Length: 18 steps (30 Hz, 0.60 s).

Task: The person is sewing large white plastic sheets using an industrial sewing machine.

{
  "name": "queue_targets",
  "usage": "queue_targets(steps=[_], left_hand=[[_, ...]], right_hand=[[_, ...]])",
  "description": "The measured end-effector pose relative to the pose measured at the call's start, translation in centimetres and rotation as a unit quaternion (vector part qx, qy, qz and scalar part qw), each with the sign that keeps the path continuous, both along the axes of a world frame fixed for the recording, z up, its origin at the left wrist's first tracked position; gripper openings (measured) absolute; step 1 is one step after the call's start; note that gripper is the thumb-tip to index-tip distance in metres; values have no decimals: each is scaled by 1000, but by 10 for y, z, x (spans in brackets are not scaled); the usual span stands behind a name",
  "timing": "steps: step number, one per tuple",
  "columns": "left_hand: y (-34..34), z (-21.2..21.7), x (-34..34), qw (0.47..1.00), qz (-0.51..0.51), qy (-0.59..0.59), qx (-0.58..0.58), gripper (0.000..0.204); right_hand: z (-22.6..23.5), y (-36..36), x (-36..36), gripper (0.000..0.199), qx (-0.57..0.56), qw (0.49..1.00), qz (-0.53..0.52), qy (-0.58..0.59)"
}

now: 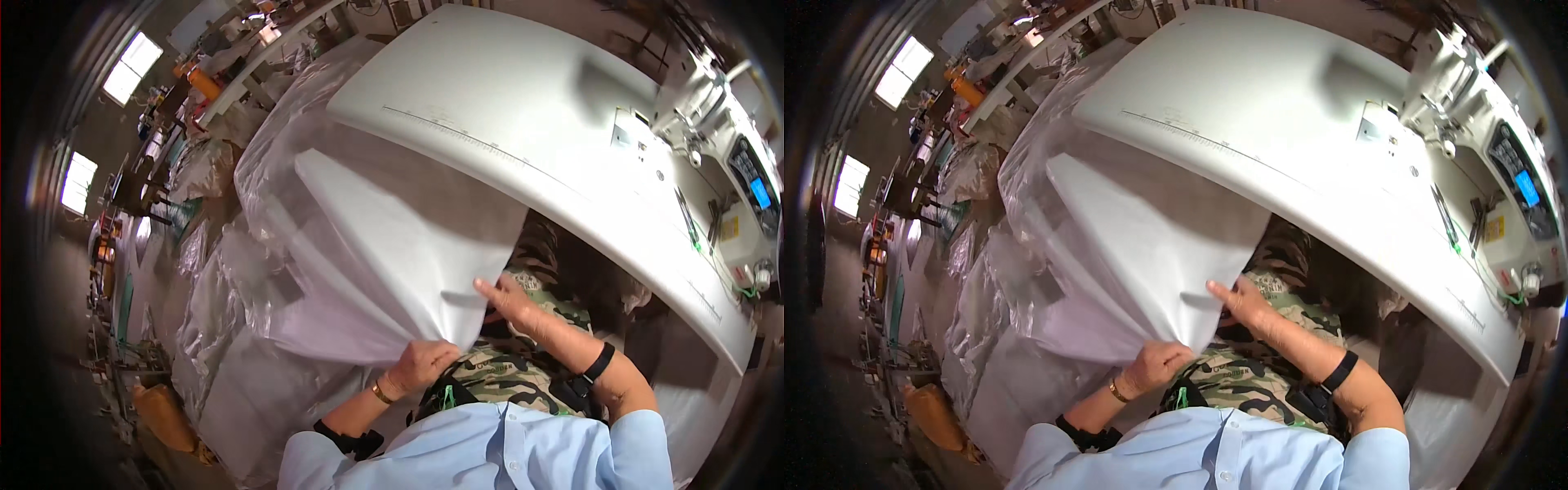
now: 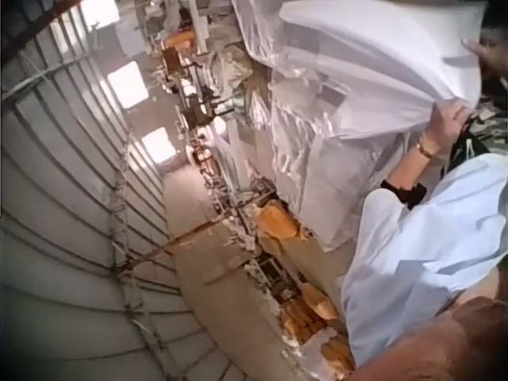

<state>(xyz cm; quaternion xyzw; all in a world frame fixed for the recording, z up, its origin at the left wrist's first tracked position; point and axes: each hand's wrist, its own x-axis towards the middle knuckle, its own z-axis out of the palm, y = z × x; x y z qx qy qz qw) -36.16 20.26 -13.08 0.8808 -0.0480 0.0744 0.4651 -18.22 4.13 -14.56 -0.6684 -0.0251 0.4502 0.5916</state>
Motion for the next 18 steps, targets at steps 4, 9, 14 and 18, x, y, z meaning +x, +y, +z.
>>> queue_targets(steps=[4,9,14,18], left_hand=[[-20,44,-4,977,-135,116,-115,11],[8,96,-14,897,-247,341,-136,13],[32,118,31,937,-165,269,-147,21],[-33,83,105,966,-176,132,-136,24]], right_hand=[[-58,-3,28,44,24,971,-236,23],[-61,-42,33,28,108,929,-342,92],[13,-82,-38,21,149,989,-7,-4],[48,-106,-66,36,78,978,189,50]])
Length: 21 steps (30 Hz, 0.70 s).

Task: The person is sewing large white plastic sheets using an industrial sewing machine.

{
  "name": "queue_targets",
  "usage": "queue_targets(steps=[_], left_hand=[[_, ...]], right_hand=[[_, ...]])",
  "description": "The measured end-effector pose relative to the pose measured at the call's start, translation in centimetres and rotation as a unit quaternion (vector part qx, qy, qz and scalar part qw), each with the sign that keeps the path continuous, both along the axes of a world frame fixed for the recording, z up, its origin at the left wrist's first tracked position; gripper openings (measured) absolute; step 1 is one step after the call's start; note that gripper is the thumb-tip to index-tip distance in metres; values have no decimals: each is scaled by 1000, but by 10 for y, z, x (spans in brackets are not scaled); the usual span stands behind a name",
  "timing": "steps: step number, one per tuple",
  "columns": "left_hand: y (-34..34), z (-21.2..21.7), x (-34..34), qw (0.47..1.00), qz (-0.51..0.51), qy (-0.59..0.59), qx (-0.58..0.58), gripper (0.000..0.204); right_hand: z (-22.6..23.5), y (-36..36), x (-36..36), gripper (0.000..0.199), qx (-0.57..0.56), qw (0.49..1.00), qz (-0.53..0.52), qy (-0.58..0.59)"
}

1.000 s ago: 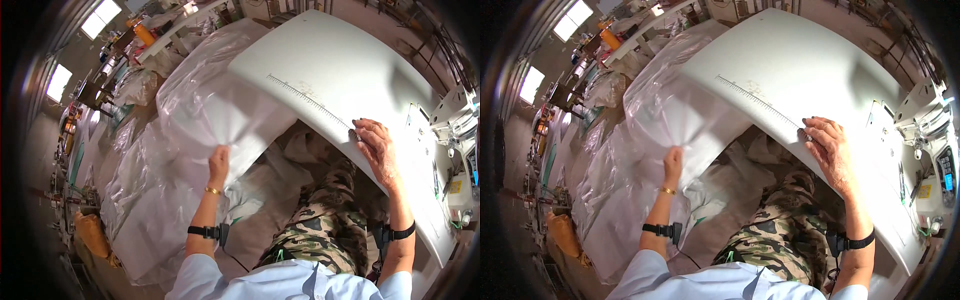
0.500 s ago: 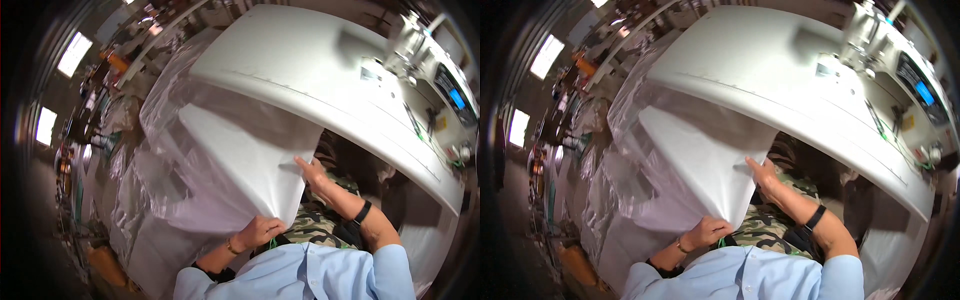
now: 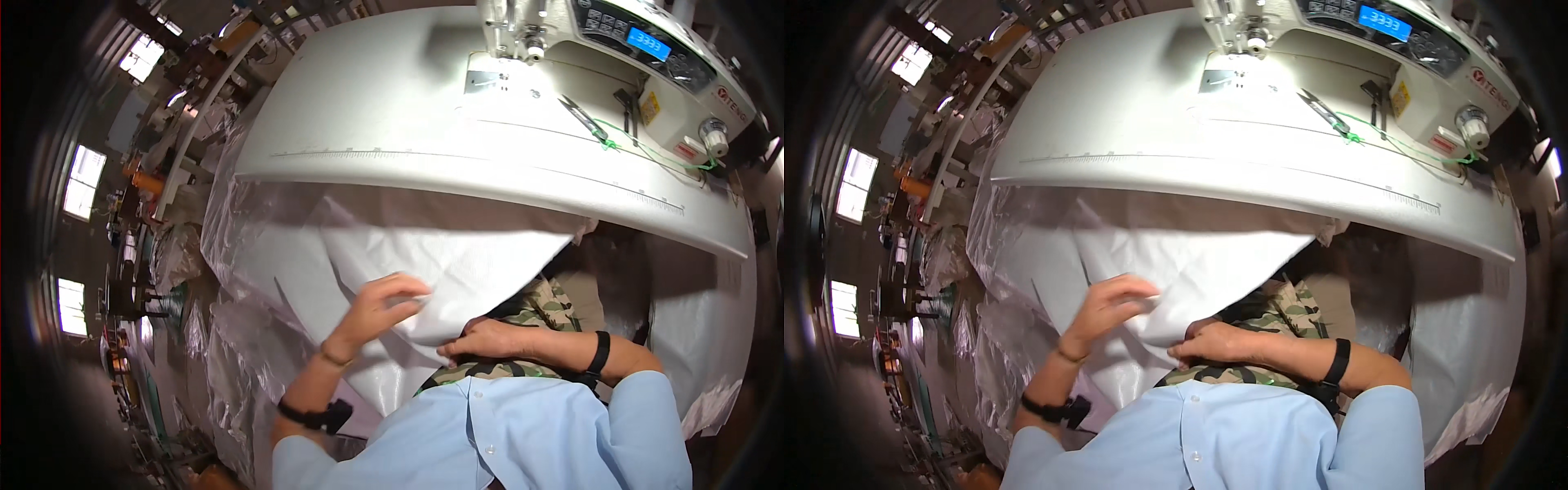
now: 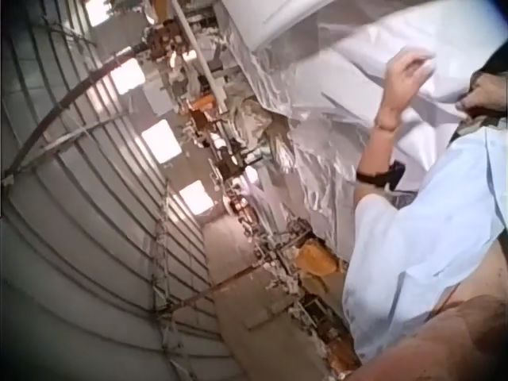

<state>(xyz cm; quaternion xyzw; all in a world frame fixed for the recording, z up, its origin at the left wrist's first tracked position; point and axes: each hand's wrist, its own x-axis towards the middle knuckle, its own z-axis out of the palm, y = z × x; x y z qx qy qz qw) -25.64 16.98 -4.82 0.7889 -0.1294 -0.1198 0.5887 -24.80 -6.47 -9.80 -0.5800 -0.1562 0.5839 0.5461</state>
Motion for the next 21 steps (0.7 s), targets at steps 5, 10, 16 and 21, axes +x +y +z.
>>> queue_targets(steps=[5,10,16,21], left_hand=[[-78,-82,44,987,-53,123,88,21],[-79,-141,27,986,-29,114,119,31],[-101,-91,18,932,-165,66,316,43],[-97,-85,10,951,-181,-4,252,22]], right_hand=[[-27,-12,2,50,-2,994,-64,-90],[-105,-54,18,46,-97,914,-384,91],[-140,-67,26,30,-102,816,-558,111],[-176,-58,35,41,-178,747,-640,-17]])
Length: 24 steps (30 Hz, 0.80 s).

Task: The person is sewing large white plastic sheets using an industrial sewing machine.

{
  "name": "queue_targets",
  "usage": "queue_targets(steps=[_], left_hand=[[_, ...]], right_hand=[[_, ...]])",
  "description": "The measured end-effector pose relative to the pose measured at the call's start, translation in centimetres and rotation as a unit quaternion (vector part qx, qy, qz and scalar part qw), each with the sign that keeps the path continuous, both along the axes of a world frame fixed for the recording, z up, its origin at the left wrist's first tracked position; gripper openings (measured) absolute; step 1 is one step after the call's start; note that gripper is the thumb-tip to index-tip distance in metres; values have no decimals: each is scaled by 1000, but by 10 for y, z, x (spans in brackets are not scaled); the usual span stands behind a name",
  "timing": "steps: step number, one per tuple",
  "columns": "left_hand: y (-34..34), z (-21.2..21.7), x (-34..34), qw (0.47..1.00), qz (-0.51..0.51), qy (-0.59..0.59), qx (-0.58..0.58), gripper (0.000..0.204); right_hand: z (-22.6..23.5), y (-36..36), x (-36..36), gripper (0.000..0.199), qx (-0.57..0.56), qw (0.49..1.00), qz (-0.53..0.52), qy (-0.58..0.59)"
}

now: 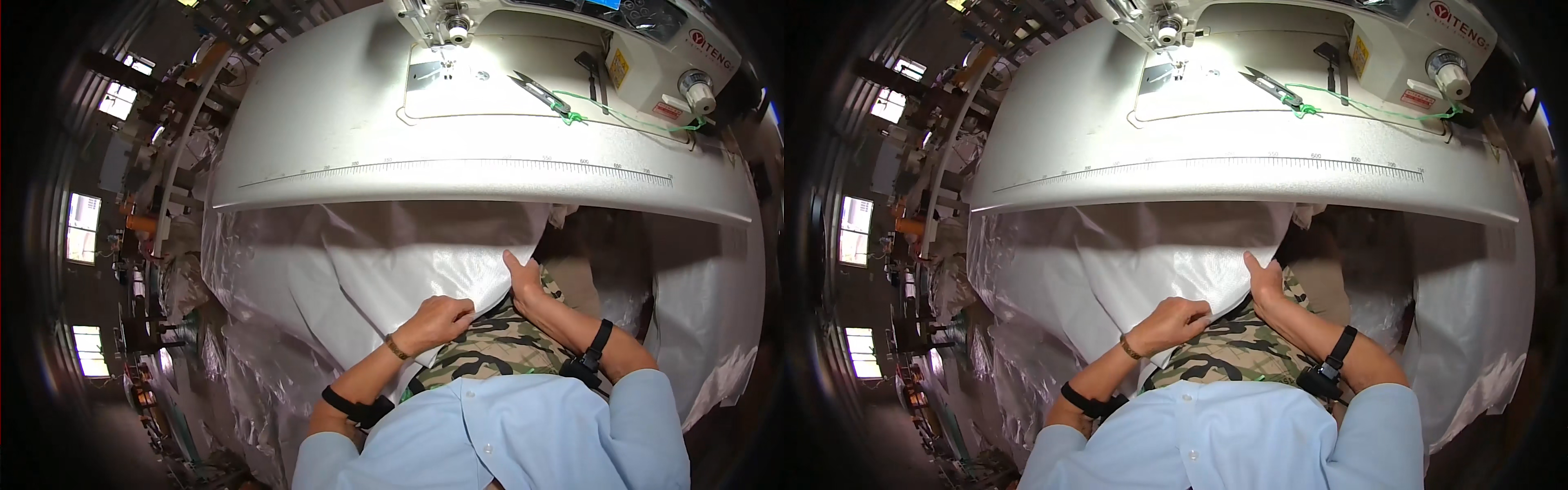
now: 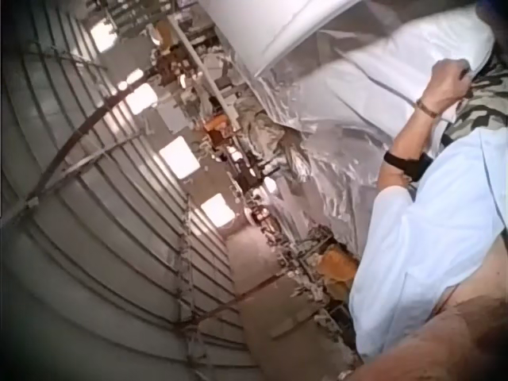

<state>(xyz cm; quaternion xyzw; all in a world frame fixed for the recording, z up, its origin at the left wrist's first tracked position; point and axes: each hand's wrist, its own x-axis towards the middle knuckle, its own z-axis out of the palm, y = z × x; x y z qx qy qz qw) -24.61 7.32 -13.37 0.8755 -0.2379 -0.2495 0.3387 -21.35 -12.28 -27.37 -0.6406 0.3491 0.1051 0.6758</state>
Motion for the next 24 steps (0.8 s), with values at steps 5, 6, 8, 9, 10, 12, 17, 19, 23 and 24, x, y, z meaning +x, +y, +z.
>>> queue_targets(steps=[5,6,8,9,10,12,17,19,23,24], left_hand=[[29,40,3,988,-7,149,-42,16],[37,46,-1,984,-25,175,-11,15],[45,52,-6,980,-25,199,-4,15],[49,56,-6,980,-42,196,-12,17],[49,60,-4,979,-63,193,-21,18],[34,69,13,983,-81,161,-29,25],[-24,58,39,988,-20,13,-151,30],[-42,49,34,994,-23,-37,-102,31],[-57,28,19,991,45,-108,-62,29],[-58,24,17,988,74,-114,-71,25]], right_hand=[[16,-20,4,43,83,992,-56,-80],[22,-19,3,42,62,991,-41,-109],[35,-21,0,38,19,996,-24,-88],[58,-20,-3,36,23,989,47,-139],[75,-20,-5,34,25,975,115,-190],[92,-21,-5,32,10,966,119,-228],[118,-20,-3,30,-15,956,167,-242],[106,-17,-2,30,-9,959,144,-244],[96,-22,-5,26,49,964,136,-223],[98,-24,-6,27,111,961,135,-215]])
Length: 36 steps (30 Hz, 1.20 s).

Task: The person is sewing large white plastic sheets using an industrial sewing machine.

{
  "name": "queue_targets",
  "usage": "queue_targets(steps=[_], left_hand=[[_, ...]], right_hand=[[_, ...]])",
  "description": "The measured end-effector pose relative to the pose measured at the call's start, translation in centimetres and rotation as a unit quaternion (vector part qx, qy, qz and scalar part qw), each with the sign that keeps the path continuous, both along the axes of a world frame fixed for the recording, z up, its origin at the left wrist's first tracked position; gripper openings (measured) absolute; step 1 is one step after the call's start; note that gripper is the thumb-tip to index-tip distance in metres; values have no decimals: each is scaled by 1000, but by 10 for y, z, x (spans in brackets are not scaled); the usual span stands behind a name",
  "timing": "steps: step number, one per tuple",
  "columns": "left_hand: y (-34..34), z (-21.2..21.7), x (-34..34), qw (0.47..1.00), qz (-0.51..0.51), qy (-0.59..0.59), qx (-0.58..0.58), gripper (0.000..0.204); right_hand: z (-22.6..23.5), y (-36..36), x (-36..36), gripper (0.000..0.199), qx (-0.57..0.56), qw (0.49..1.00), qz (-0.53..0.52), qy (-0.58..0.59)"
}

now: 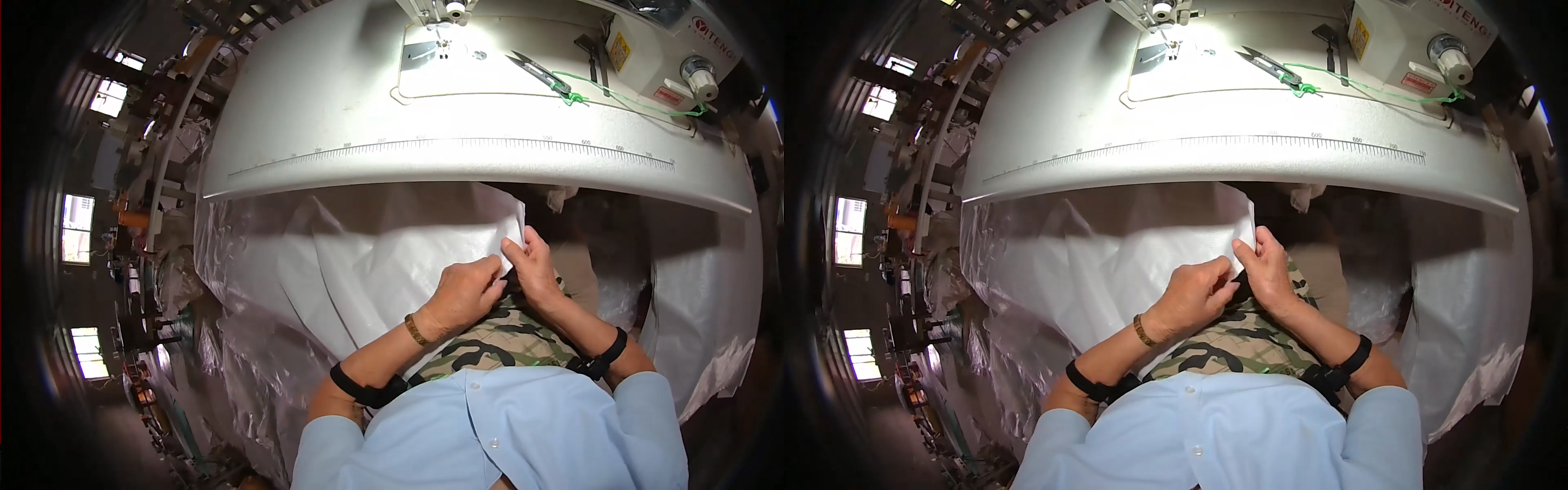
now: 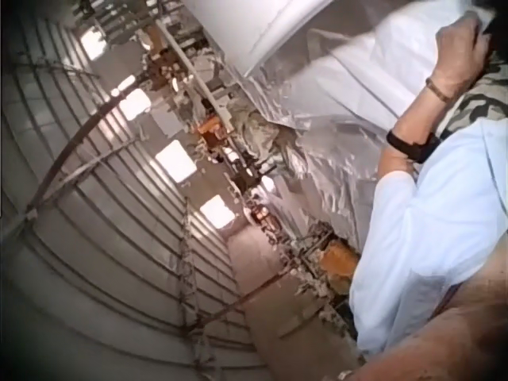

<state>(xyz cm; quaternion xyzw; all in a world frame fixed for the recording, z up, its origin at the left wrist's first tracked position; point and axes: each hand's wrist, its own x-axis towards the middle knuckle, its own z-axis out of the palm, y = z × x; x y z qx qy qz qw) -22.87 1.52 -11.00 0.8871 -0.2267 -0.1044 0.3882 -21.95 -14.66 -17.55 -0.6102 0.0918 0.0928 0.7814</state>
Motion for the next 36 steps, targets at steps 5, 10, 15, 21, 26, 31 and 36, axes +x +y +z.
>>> queue_targets(steps=[5,10,15,21,26,31,36], left_hand=[[17,-22,7,957,69,220,-178,17],[20,-19,15,843,132,423,-305,14],[22,-24,12,827,148,437,-323,13],[23,-24,10,809,146,451,-348,13],[22,-28,9,806,135,462,-345,13],[22,-22,11,813,141,460,-328,12],[22,-25,10,813,140,458,-332,12]], right_hand=[[27,0,-8,31,69,996,34,41],[18,-10,-18,32,67,988,101,100],[16,-5,-27,32,102,984,87,115],[13,-3,-29,29,112,982,79,128],[13,-6,-21,28,64,993,16,102],[9,-11,-8,27,91,992,-48,67],[12,-10,-8,26,90,993,-52,60]])
